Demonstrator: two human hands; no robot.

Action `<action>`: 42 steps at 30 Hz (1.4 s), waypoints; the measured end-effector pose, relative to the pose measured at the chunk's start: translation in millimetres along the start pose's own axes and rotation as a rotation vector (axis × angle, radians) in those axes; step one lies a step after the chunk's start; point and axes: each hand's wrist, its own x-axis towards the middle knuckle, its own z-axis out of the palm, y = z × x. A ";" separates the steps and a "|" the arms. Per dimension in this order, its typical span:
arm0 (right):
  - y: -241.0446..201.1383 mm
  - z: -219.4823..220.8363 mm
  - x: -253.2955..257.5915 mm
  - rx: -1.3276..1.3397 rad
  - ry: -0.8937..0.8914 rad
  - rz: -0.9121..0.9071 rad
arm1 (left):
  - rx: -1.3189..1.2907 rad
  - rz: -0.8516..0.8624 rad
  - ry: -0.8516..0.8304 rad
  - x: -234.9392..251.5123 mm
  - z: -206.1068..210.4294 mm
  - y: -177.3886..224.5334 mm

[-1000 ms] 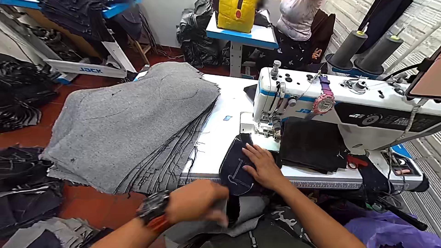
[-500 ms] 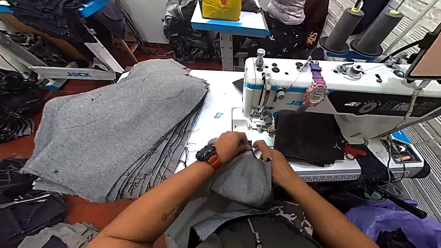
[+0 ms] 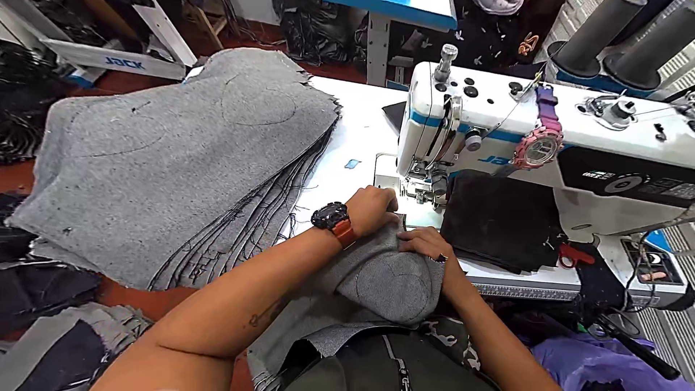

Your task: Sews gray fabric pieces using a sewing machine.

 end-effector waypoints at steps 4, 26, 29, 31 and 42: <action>-2.4 0.3 1.2 -0.034 -0.013 0.022 | 0.002 -0.019 -0.032 2.7 -0.2 3.3; 42.5 -8.6 66.6 0.186 0.024 0.499 | 0.063 0.192 0.486 14.3 51.7 -21.1; 47.6 -5.3 65.2 0.197 0.036 0.571 | 0.044 0.223 0.494 13.6 51.6 -24.4; 49.9 -4.3 62.1 0.182 0.052 0.530 | 0.042 0.223 0.502 13.0 51.8 -24.5; 36.5 -3.3 56.2 0.183 0.102 0.506 | 0.012 0.245 0.463 17.1 42.5 -27.9</action>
